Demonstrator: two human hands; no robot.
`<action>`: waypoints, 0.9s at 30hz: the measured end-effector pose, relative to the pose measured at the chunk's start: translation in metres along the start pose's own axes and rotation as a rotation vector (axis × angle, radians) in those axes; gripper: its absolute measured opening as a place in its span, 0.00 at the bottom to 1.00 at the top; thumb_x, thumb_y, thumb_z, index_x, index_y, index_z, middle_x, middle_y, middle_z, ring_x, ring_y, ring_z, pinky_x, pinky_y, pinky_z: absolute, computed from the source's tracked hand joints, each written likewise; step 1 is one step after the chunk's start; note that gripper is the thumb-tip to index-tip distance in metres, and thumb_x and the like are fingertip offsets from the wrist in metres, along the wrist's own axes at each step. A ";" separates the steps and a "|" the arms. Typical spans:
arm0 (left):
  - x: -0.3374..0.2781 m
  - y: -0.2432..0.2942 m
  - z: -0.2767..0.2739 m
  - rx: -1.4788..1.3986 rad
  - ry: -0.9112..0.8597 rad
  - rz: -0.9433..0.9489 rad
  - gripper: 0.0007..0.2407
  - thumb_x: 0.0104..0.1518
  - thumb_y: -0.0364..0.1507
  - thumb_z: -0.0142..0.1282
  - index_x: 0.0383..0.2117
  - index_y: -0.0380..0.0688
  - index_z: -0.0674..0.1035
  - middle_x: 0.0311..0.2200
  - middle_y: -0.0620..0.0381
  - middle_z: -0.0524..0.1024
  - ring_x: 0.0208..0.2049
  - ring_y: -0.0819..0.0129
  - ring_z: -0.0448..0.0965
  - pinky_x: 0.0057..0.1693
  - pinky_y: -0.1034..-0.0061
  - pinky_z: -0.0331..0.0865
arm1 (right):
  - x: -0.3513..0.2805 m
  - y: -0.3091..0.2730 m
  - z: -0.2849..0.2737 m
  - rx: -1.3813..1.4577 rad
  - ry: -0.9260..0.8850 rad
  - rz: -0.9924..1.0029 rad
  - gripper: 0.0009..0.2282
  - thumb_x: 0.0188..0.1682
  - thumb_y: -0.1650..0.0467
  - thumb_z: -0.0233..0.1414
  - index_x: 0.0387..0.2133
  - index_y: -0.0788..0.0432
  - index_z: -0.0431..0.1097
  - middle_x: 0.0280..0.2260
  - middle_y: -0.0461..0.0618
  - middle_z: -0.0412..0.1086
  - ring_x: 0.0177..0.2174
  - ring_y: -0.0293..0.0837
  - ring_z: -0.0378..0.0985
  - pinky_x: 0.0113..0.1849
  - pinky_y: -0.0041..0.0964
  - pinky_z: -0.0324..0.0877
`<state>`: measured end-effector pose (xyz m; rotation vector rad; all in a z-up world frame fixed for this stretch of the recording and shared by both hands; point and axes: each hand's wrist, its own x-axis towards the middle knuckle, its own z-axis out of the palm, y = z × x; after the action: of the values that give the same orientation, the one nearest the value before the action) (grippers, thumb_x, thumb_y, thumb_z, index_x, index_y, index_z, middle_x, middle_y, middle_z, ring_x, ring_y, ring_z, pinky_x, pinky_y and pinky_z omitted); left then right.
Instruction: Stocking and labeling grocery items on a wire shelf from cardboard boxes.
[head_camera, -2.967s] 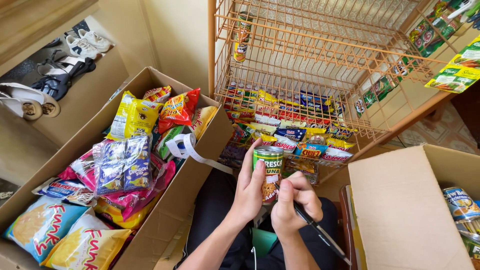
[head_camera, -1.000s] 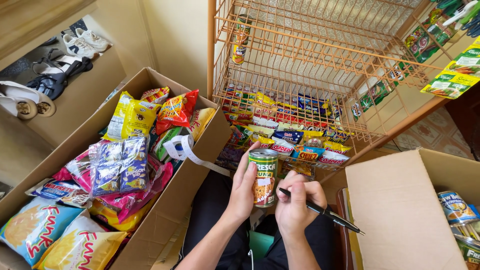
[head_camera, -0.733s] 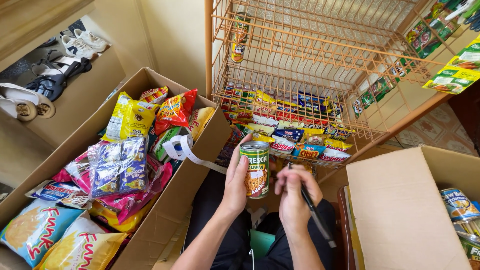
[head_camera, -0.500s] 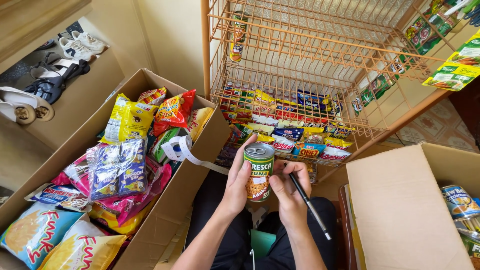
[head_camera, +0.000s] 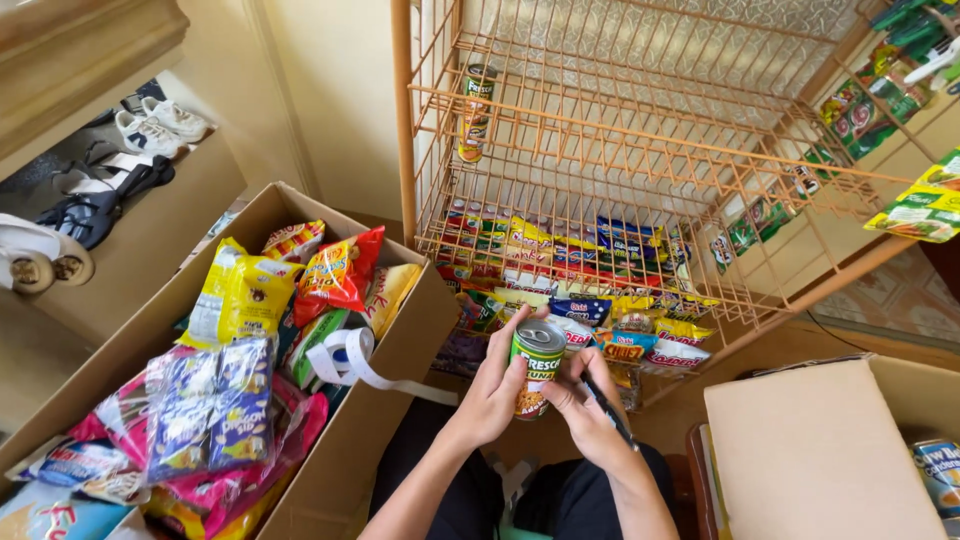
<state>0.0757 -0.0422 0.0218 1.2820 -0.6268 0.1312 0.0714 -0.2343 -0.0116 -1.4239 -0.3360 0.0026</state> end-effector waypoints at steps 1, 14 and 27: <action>0.006 -0.003 -0.003 0.001 -0.006 -0.001 0.27 0.71 0.39 0.39 0.72 0.38 0.51 0.71 0.45 0.59 0.71 0.57 0.61 0.73 0.65 0.52 | 0.008 0.000 -0.001 0.003 0.005 -0.002 0.15 0.53 0.78 0.57 0.38 0.57 0.52 0.42 0.51 0.67 0.44 0.38 0.68 0.46 0.35 0.68; 0.076 -0.024 -0.045 0.322 0.227 -0.134 0.27 0.50 0.24 0.69 0.59 0.42 0.72 0.50 0.53 0.76 0.50 0.64 0.79 0.52 0.71 0.79 | 0.129 0.023 -0.023 0.034 0.083 0.010 0.19 0.48 0.80 0.59 0.38 0.57 0.51 0.43 0.57 0.65 0.47 0.44 0.71 0.46 0.40 0.71; 0.192 -0.099 -0.094 0.362 0.341 -0.094 0.26 0.48 0.18 0.68 0.57 0.40 0.74 0.50 0.50 0.77 0.49 0.64 0.83 0.49 0.74 0.82 | 0.258 0.013 -0.020 -0.333 0.166 -0.068 0.21 0.44 0.74 0.60 0.36 0.59 0.49 0.48 0.64 0.70 0.42 0.51 0.81 0.41 0.41 0.79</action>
<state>0.3108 -0.0324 0.0208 1.5903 -0.2531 0.3906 0.3240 -0.1995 0.0323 -1.7290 -0.2542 -0.2351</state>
